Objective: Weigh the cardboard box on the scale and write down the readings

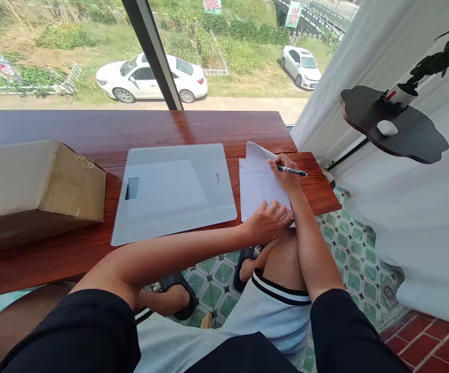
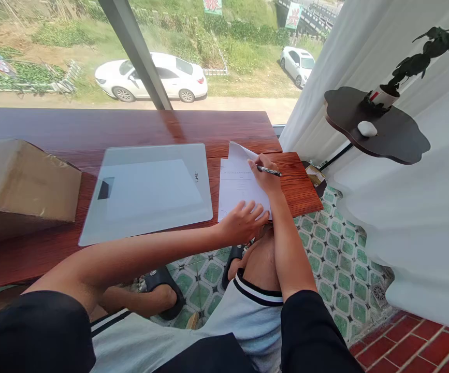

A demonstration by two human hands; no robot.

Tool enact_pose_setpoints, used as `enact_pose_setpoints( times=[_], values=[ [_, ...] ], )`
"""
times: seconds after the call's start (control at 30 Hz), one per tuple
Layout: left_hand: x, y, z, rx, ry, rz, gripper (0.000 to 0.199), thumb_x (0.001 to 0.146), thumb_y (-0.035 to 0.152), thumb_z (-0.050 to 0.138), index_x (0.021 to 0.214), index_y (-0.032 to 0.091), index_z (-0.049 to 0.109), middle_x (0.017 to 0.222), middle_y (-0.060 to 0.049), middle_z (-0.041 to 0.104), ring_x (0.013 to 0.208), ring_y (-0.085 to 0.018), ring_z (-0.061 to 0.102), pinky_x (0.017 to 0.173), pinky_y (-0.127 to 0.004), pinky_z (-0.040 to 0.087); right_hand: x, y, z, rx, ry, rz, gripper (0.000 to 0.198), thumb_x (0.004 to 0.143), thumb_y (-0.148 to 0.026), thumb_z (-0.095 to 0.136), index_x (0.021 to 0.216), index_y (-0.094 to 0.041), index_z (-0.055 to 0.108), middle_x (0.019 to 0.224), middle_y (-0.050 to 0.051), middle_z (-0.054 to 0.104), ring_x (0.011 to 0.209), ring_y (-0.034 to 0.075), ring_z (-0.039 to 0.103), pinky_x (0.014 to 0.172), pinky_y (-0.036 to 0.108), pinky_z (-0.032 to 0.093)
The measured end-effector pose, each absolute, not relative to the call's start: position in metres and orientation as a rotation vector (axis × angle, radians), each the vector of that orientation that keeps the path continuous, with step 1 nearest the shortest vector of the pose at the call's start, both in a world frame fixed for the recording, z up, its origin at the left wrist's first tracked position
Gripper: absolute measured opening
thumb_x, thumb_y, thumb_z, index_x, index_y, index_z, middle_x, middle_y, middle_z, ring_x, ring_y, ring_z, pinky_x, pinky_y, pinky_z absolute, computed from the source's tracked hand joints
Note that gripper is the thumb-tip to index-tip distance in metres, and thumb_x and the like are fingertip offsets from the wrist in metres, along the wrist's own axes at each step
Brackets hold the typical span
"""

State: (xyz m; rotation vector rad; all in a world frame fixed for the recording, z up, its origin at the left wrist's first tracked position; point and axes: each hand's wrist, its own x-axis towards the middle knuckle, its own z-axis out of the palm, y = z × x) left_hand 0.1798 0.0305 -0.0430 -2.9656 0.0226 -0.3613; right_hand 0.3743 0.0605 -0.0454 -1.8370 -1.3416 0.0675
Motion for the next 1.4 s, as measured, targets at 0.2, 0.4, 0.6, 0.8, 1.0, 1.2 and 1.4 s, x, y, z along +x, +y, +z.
enact_pose_setpoints(
  times=[0.2,0.4,0.6,0.8,1.0,1.2,1.4],
  values=[
    [0.178,0.03,-0.043,-2.92,0.018,-0.383,0.04,0.094,0.026,0.037,0.13,0.014,0.049,0.119,-0.016,0.058,0.104,-0.03,0.052,0.072,-0.041,0.039,0.377,0.057,-0.04,-1.857,-1.426,-0.092,0.026,0.089,-0.037,0.065,0.107,-0.018,0.071,0.095,0.004,0.07,0.077,0.018,0.058,0.075,0.03,0.043],
    [0.177,0.031,-0.046,-2.883,0.026,-0.453,0.041,0.094,0.028,0.038,0.13,0.012,0.05,0.117,-0.015,0.058,0.103,-0.03,0.052,0.074,-0.042,0.038,0.374,0.058,-0.034,-1.93,-1.461,-0.146,0.028,0.086,-0.017,0.063,0.112,-0.017,0.072,0.089,0.004,0.071,0.075,0.019,0.059,0.08,0.032,0.044],
    [0.176,0.03,-0.045,-2.877,0.017,-0.38,0.042,0.095,0.028,0.036,0.132,0.013,0.049,0.118,-0.016,0.058,0.102,-0.029,0.052,0.074,-0.042,0.038,0.369,0.062,-0.032,-2.0,-1.42,-0.076,0.019,0.085,-0.02,0.067,0.102,-0.016,0.073,0.086,0.005,0.072,0.081,0.022,0.064,0.083,0.033,0.046],
    [0.176,0.031,-0.044,-2.821,0.026,-0.43,0.039,0.096,0.027,0.034,0.127,0.012,0.053,0.113,-0.015,0.06,0.1,-0.029,0.054,0.073,-0.041,0.038,0.363,0.066,-0.03,-2.14,-1.383,0.009,0.026,0.084,-0.014,0.063,0.109,-0.015,0.073,0.091,0.007,0.073,0.091,0.026,0.066,0.088,0.036,0.046],
    [0.174,0.032,-0.046,-2.778,0.044,-0.439,0.039,0.097,0.031,0.035,0.125,0.012,0.054,0.118,-0.015,0.061,0.105,-0.031,0.056,0.078,-0.042,0.041,0.353,0.067,-0.024,-2.237,-1.398,0.028,0.022,0.084,-0.015,0.058,0.1,-0.014,0.073,0.093,0.01,0.072,0.092,0.028,0.065,0.086,0.037,0.047],
    [0.173,0.032,-0.043,-2.823,0.033,-0.271,0.04,0.094,0.026,0.038,0.128,0.013,0.053,0.127,-0.017,0.059,0.109,-0.031,0.055,0.08,-0.041,0.042,0.347,0.068,-0.022,-2.299,-1.402,0.05,0.027,0.086,-0.019,0.057,0.107,-0.014,0.073,0.097,0.012,0.071,0.096,0.029,0.064,0.086,0.038,0.047],
    [0.171,0.034,-0.039,-2.841,0.031,-0.208,0.041,0.094,0.027,0.037,0.129,0.012,0.052,0.129,-0.017,0.058,0.112,-0.031,0.055,0.084,-0.041,0.043,0.343,0.069,-0.022,-2.354,-1.381,0.061,0.029,0.085,-0.027,0.06,0.107,-0.013,0.072,0.098,0.015,0.07,0.098,0.031,0.063,0.085,0.038,0.046]
  ],
)
